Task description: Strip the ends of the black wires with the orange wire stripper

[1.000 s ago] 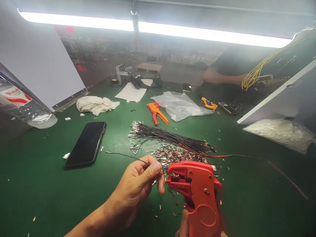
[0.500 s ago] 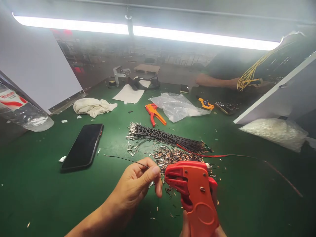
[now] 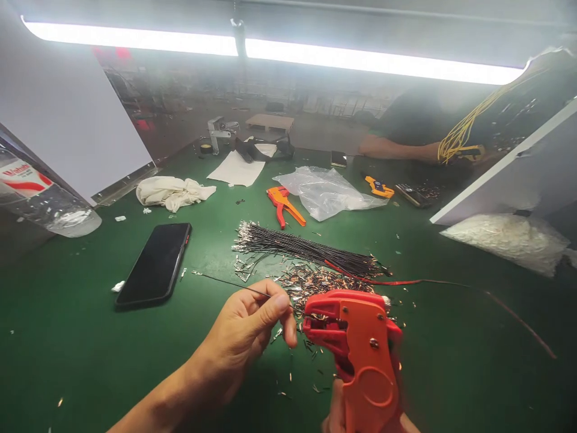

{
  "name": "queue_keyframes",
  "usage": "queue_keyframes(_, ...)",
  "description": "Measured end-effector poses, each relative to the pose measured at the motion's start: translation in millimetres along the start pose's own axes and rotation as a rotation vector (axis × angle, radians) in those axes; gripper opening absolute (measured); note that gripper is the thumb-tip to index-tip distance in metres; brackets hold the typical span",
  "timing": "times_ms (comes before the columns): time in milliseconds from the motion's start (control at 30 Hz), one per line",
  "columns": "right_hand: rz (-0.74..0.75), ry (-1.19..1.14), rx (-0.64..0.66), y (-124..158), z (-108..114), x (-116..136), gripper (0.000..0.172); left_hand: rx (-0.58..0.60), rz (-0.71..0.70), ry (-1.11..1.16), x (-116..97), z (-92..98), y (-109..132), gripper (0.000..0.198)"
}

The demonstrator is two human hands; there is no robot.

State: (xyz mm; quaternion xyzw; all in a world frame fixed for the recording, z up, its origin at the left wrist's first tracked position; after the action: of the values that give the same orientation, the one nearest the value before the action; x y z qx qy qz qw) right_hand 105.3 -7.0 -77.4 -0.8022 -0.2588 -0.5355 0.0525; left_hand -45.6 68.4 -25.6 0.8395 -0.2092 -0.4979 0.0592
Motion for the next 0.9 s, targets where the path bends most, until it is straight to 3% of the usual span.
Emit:
queue_keyframes(267, 0.005, -0.065, -0.076, -53, 10, -17, 0.027, 0.001, -0.010, -0.011, 1, -1.1, 0, 0.031)
queue_keyframes(533, 0.034, -0.056, -0.067, -62, 6, -16, 0.029, -0.050, -0.062, -0.068, -2, 2.7, 1, 0.032)
queue_keyframes(733, 0.028, -0.041, -0.066, -59, 6, -14, 0.027, 0.020, -0.045, -0.028, -2, -2.5, 2, 0.030)
queue_keyframes(900, 0.005, -0.038, -0.043, -53, 5, -3, 0.029, -0.043, -0.055, -0.092, -4, 3.9, 2, 0.031)
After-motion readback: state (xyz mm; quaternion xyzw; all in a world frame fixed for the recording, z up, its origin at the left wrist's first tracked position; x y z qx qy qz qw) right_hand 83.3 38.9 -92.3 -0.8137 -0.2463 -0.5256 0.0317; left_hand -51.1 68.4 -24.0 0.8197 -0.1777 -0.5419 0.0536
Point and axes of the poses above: each hand's wrist, its own y-axis away from the middle knuckle, its own z-axis out of the back of the hand, x = y × z, the point moved 6 cm from there along -y, towards the middle knuckle, and after that the axes turned 7 degrees about -x, right-handed, at the moved point
